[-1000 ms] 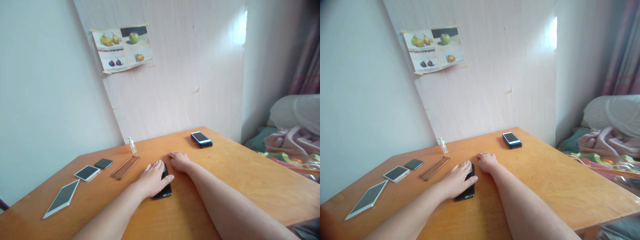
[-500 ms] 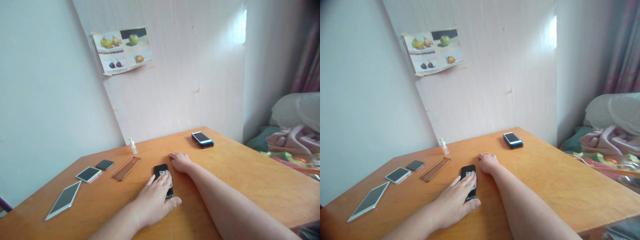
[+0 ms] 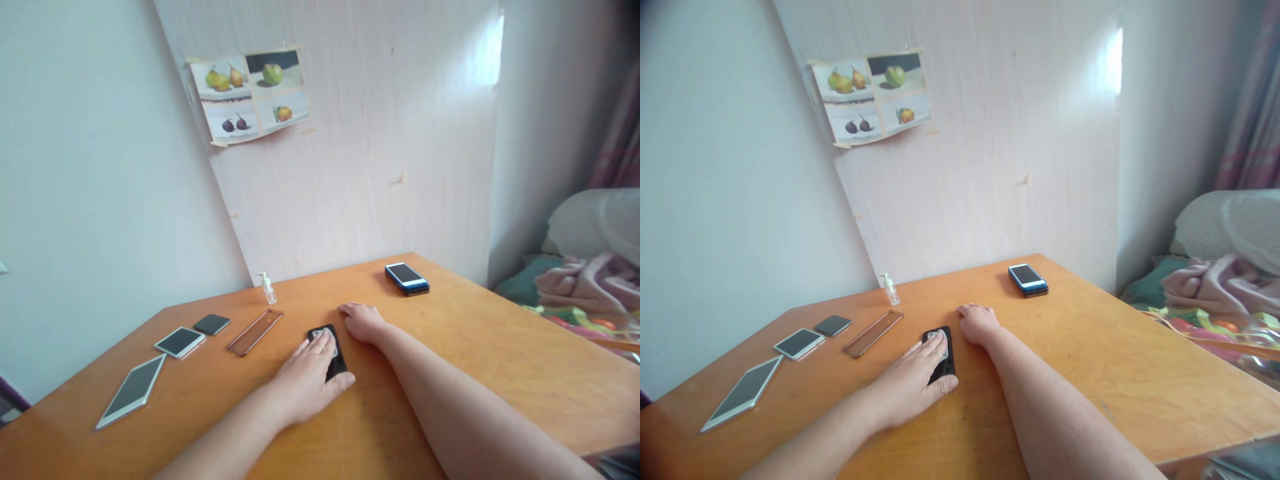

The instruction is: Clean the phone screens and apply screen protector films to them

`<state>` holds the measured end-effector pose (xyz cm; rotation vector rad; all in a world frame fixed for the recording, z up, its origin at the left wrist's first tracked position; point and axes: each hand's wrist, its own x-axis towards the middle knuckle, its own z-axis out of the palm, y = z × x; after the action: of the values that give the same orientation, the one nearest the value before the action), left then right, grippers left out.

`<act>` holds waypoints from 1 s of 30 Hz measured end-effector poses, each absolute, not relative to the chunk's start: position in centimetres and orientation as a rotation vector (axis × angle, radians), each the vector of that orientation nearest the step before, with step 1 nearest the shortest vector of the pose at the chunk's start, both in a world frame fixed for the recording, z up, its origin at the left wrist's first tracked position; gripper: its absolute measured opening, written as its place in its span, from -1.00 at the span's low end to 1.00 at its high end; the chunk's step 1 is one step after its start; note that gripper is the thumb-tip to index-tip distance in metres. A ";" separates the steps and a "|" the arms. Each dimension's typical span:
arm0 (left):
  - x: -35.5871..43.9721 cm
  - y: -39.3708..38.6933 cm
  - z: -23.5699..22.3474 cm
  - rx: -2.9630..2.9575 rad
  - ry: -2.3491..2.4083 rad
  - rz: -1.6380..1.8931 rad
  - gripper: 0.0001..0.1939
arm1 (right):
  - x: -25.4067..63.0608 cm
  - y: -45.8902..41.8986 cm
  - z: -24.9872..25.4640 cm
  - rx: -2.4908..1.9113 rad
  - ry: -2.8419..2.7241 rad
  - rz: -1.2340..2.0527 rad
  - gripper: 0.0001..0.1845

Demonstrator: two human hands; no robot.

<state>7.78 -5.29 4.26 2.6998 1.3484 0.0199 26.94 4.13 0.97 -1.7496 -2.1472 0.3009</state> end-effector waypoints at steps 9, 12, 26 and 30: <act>5.5 -8.4 4.2 2.790 1.314 0.032 -0.39 | 27.0 4.0 1.1 -1.757 -2.146 0.306 -0.45; 5.6 -7.2 4.3 2.809 1.296 0.043 -0.41 | 26.6 3.7 1.3 -1.759 -2.134 0.282 -0.43; 3.2 -5.9 4.4 2.777 1.158 0.269 -0.49 | 24.6 2.6 1.2 -1.565 -2.135 0.318 -0.45; 1.6 -5.1 4.0 2.726 1.244 0.341 -0.56 | 24.5 2.1 1.5 -1.688 -2.091 0.215 -0.46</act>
<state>1.64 -5.09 3.97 2.7260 1.2437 0.3414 24.45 2.14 1.54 -1.6879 -2.0910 0.2151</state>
